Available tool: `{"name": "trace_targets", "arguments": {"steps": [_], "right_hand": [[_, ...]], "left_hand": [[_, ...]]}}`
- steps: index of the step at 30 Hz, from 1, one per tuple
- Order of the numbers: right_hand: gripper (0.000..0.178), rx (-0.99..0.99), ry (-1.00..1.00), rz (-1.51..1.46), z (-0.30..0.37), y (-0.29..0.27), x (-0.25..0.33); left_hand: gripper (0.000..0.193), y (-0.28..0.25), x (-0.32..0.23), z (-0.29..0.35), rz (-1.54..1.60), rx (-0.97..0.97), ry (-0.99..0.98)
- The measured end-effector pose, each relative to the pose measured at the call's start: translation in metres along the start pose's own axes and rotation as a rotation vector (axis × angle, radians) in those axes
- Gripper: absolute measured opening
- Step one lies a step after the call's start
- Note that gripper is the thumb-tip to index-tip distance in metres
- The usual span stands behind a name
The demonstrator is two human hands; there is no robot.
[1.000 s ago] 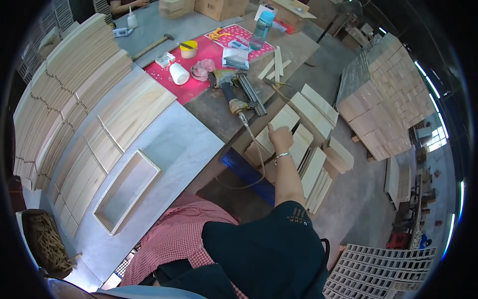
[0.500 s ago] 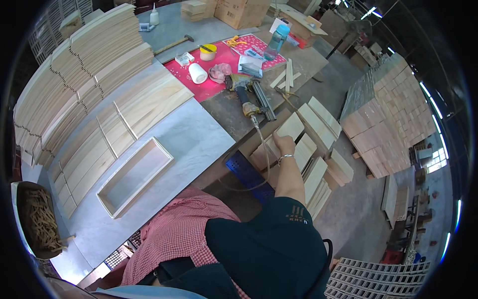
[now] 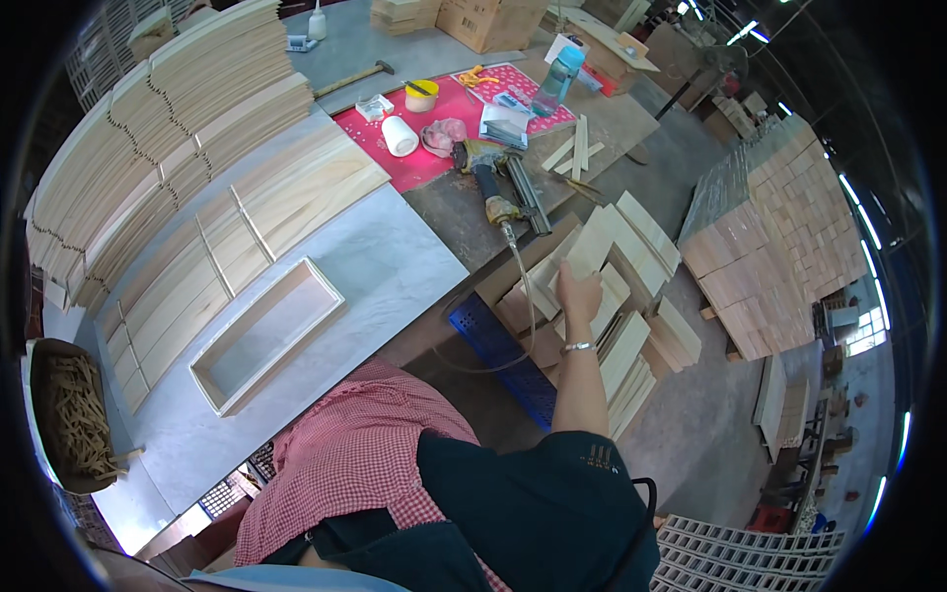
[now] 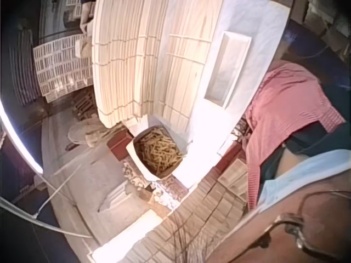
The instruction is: Assembling wooden boxes by gluing slats and using a pneumatic nail gun.
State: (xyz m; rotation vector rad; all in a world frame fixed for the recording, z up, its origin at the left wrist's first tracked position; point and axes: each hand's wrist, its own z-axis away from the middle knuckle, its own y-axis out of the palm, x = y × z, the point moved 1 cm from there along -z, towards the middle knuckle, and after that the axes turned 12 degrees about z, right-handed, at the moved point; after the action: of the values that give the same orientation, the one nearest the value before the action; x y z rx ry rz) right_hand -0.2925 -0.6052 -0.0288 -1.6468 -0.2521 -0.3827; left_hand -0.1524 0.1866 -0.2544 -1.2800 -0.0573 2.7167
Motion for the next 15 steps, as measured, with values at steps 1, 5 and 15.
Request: {"name": "trace_targets", "arguments": {"steps": [1,5,15], "right_hand": [[0.087,-0.072,0.001,-0.022,0.005,-0.008,0.002],[0.081,-0.045,-0.204,0.026,0.044,-0.027,0.041],[0.084,0.341,-0.900,-0.456,0.125,-0.060,0.126]], "left_hand": [[0.026,-0.010,-0.003,0.006,-0.030,0.067,-0.126],[0.027,0.025,-0.124,0.066,-0.267,-0.319,0.523],[0.025,0.167,-0.293,0.145,-0.018,-0.072,0.502]]}}
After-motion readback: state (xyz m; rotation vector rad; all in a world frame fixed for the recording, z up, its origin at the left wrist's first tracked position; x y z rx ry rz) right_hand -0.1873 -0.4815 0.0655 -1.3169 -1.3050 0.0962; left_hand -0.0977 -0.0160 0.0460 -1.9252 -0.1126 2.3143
